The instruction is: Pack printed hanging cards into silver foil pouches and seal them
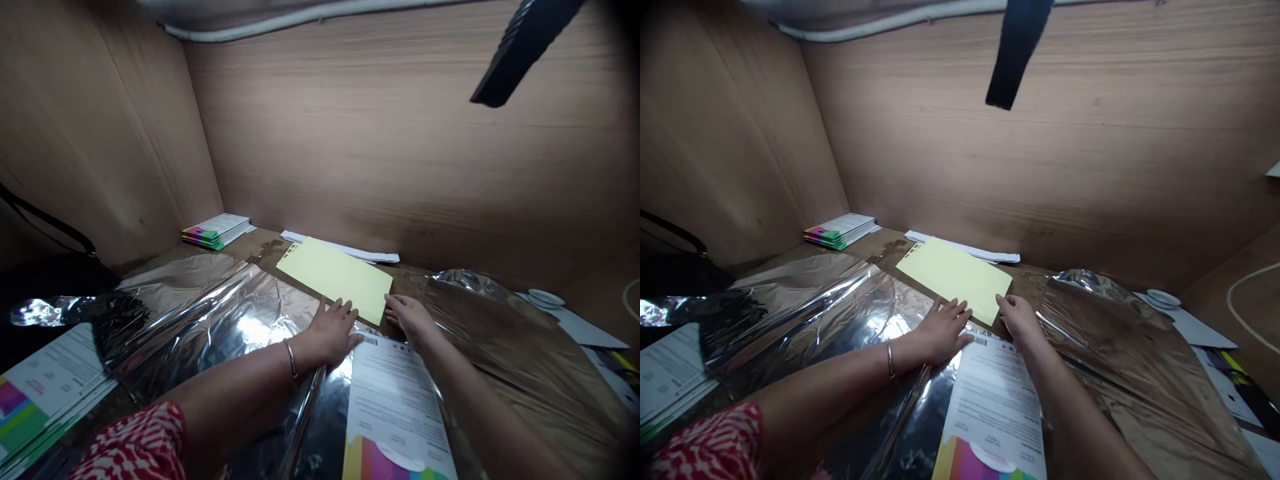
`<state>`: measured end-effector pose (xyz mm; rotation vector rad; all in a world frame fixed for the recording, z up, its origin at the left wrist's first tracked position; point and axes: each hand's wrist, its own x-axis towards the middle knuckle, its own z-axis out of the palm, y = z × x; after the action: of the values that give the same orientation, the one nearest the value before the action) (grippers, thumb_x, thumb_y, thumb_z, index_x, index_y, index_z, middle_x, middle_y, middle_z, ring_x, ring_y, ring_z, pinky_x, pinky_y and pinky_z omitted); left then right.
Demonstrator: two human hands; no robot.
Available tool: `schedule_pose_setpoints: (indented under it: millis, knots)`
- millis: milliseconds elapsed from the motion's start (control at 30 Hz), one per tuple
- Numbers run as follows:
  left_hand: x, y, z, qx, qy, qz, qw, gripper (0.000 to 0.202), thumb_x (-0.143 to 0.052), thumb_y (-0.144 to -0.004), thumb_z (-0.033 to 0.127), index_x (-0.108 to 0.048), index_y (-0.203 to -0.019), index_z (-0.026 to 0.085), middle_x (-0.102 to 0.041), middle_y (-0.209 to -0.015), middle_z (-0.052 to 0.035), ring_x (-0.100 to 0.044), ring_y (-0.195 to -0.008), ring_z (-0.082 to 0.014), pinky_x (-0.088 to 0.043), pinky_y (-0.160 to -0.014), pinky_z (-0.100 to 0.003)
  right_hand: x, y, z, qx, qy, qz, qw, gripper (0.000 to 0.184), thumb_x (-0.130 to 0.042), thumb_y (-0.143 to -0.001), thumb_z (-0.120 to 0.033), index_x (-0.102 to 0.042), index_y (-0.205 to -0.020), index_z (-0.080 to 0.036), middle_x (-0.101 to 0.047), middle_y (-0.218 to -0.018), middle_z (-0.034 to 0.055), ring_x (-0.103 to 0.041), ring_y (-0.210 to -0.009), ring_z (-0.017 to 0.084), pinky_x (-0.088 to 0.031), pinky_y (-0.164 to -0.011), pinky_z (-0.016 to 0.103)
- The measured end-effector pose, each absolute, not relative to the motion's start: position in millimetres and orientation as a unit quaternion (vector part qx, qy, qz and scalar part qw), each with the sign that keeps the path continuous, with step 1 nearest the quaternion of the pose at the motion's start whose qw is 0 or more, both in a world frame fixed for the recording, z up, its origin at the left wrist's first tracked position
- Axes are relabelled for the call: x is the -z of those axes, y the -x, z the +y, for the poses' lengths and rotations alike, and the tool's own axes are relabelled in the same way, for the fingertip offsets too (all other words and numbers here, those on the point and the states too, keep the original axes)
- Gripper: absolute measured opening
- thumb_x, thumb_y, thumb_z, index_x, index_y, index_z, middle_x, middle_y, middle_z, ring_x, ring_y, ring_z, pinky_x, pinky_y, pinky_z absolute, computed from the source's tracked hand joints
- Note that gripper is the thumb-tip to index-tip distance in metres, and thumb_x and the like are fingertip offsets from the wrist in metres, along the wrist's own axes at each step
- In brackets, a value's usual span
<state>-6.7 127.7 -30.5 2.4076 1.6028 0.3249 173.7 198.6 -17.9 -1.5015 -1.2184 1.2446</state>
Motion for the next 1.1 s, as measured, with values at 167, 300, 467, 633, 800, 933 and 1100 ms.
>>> schedule_pose_setpoints:
  millis: [167,300,467,633,800,933,1100]
  knots:
    - [46.4,6.2,123.2,-0.142,-0.811,0.545,0.156,0.061,-0.047,-0.094,0.044,-0.042,-0.143,0.008,-0.033,-0.152,-0.0223,-0.023,-0.143,-0.0386,-0.009,-0.115,-0.060,29.5,-155.3,216.0,-0.583,0.597,-0.354,0.422,0.009,-0.064,-0.089,-0.021,-0.062,-0.086,-0.013,-0.069,-0.072,0.0012,-0.067,-0.062,0.015,-0.059,-0.063,0.031]
    - [41.4,10.7,119.9,-0.275,-0.760,0.538,0.241,0.061,-0.061,-0.086,0.035,-0.045,-0.141,0.013,-0.035,-0.152,-0.0192,-0.023,-0.144,-0.0358,-0.011,-0.118,-0.054,22.3,-147.2,212.3,-0.635,0.540,-0.334,0.442,0.008,-0.068,-0.077,-0.011,-0.064,-0.081,-0.016,-0.071,-0.069,0.0068,-0.071,-0.068,0.023,-0.061,-0.062,0.032]
    - [18.3,24.4,119.8,-0.600,-0.334,0.545,0.480,0.048,-0.071,-0.083,0.033,-0.054,-0.123,0.014,-0.054,-0.131,-0.0190,-0.052,-0.123,-0.0287,-0.040,-0.107,-0.041,4.4,-159.9,204.4,-0.656,0.454,-0.342,0.497,0.021,-0.073,-0.070,-0.017,-0.066,-0.089,-0.023,-0.075,-0.087,0.0024,-0.071,-0.084,0.022,-0.061,-0.072,0.029]
    - [4.3,32.9,126.6,-0.613,-0.037,0.343,0.711,0.051,-0.071,-0.084,0.041,-0.055,-0.121,0.010,-0.063,-0.116,-0.0183,-0.068,-0.094,-0.0220,-0.057,-0.081,-0.030,-2.6,-187.6,196.7,-0.663,0.436,-0.332,0.510,0.038,-0.085,-0.056,-0.026,-0.068,-0.089,-0.025,-0.075,-0.090,0.0012,-0.071,-0.090,0.025,-0.062,-0.075,0.029]
    - [18.4,30.4,142.0,-0.644,-0.034,0.240,0.726,0.041,-0.063,-0.090,0.023,-0.053,-0.128,0.011,-0.067,-0.115,-0.0138,-0.069,-0.094,-0.0218,-0.057,-0.087,-0.036,9.8,-207.7,186.3,-0.716,0.435,-0.330,0.435,0.050,-0.090,-0.053,-0.027,-0.067,-0.098,-0.024,-0.075,-0.098,0.0053,-0.071,-0.092,0.028,-0.062,-0.073,0.031]
    - [21.9,29.6,149.7,-0.634,-0.063,0.200,0.744,0.039,-0.063,-0.089,0.017,-0.055,-0.126,0.008,-0.069,-0.112,-0.0143,-0.069,-0.099,-0.0227,-0.053,-0.096,-0.038,17.6,-215.3,185.4,-0.723,0.454,-0.334,0.399,0.040,-0.084,-0.061,-0.024,-0.065,-0.097,-0.022,-0.075,-0.096,0.0072,-0.071,-0.092,0.029,-0.062,-0.071,0.034]
    - [16.3,35.1,146.2,-0.594,-0.112,0.184,0.775,0.039,-0.068,-0.087,0.024,-0.059,-0.122,0.010,-0.069,-0.113,-0.0136,-0.067,-0.105,-0.0251,-0.049,-0.102,-0.043,12.9,-207.8,189.5,-0.635,0.538,-0.365,0.417,0.021,-0.070,-0.067,-0.024,-0.061,-0.086,-0.023,-0.074,-0.092,0.0091,-0.070,-0.091,0.030,-0.061,-0.072,0.040]
